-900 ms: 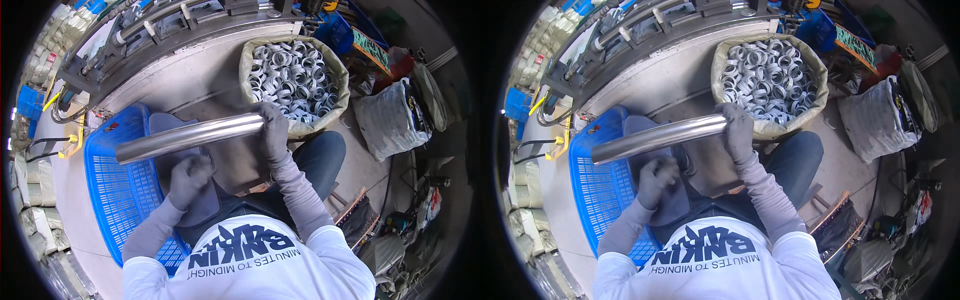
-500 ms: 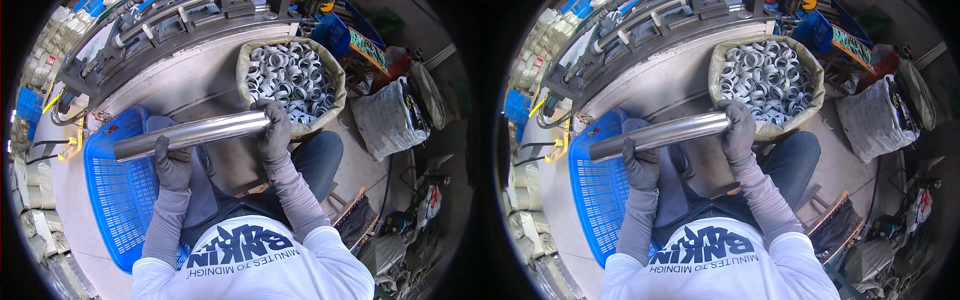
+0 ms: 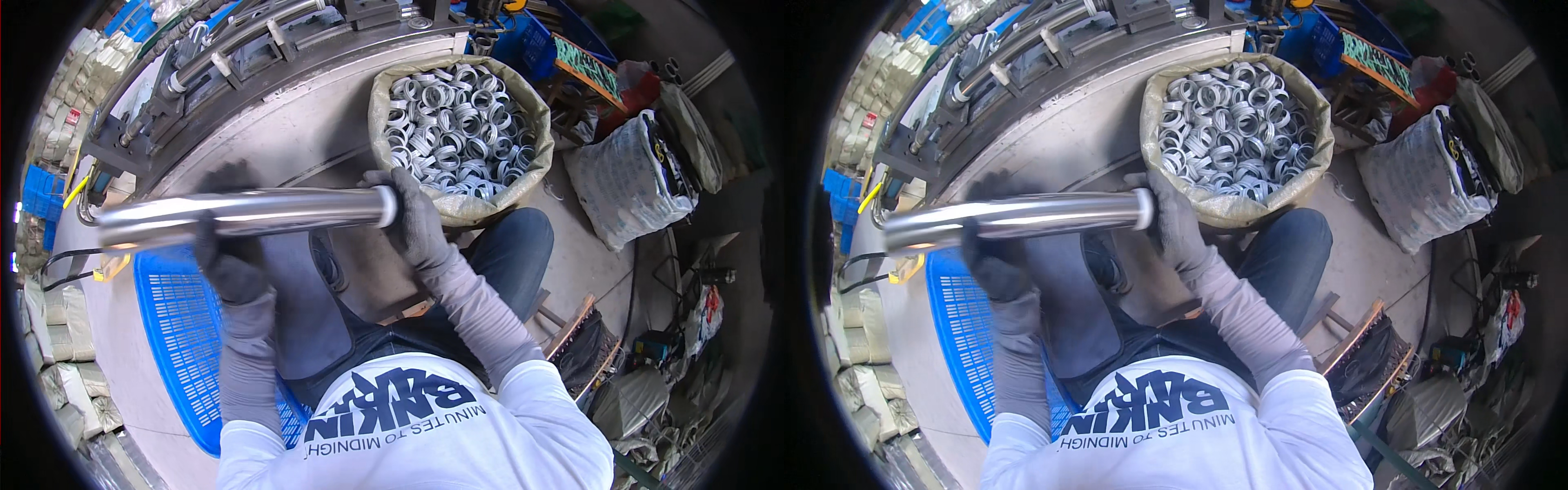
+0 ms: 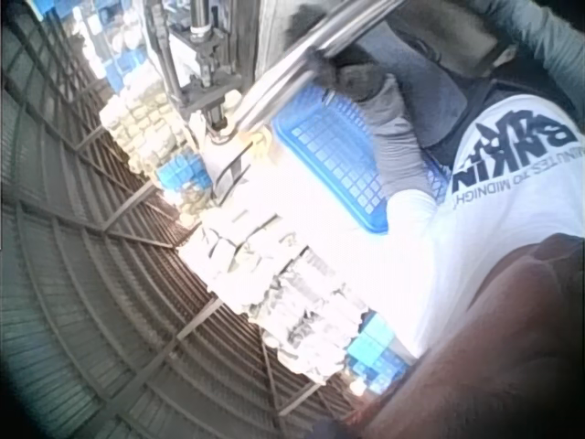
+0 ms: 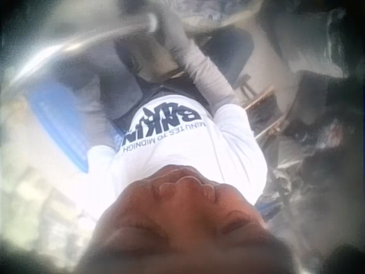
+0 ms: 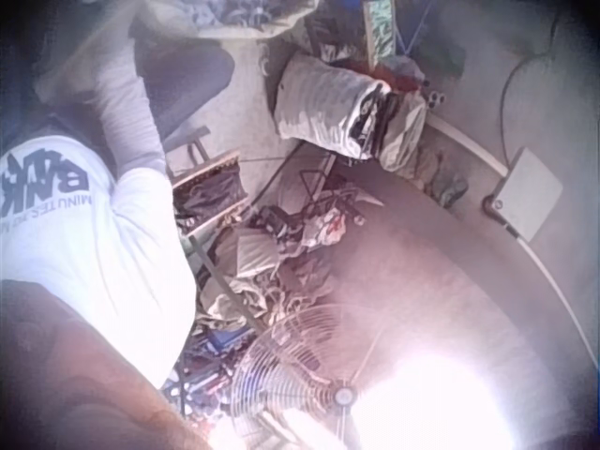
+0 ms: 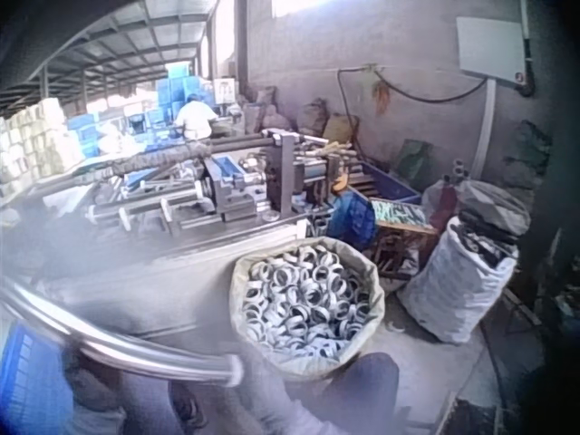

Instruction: Fitting metal rings onto the ends of tubes and placing them into a machine for crimping or further processing.

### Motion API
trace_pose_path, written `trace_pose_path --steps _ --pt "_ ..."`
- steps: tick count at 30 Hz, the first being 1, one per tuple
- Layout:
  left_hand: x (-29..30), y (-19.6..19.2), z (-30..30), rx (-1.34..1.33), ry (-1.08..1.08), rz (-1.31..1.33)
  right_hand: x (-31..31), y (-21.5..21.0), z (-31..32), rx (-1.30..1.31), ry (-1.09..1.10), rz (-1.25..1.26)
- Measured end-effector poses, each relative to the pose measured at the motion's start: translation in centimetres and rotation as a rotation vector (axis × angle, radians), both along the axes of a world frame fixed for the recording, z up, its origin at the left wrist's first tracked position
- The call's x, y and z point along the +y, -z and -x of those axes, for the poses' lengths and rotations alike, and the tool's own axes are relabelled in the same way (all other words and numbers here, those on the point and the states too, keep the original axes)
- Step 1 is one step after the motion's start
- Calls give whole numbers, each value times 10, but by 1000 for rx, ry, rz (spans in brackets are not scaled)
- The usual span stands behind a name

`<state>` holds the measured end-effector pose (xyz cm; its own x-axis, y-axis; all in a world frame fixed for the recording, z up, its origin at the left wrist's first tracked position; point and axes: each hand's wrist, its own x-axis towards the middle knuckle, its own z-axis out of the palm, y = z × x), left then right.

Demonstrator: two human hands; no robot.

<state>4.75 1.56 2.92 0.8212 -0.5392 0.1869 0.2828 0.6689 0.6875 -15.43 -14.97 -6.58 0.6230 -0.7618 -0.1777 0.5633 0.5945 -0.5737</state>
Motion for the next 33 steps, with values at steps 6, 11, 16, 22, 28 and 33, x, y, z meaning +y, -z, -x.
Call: trace_pose_path --steps 6,11,16,22,28,33 --pt "9 -96 -9 -752 -137 -391 -146 -4 61 1336 15 897" --pt "-7 -12 10 -1811 28 -1178 -192 63 42 1789 -151 1304" --pt "-11 23 16 -1861 83 -1252 -191 92 31 1911 -319 1385" --pt "-9 25 5 -1748 -37 -1258 -161 67 44 1252 257 1563" --pt "-4 20 10 -1751 -70 -1164 -61 -32 43 843 386 1526" --pt "-3 19 9 -1737 -76 -1126 -36 -46 44 780 281 1473"
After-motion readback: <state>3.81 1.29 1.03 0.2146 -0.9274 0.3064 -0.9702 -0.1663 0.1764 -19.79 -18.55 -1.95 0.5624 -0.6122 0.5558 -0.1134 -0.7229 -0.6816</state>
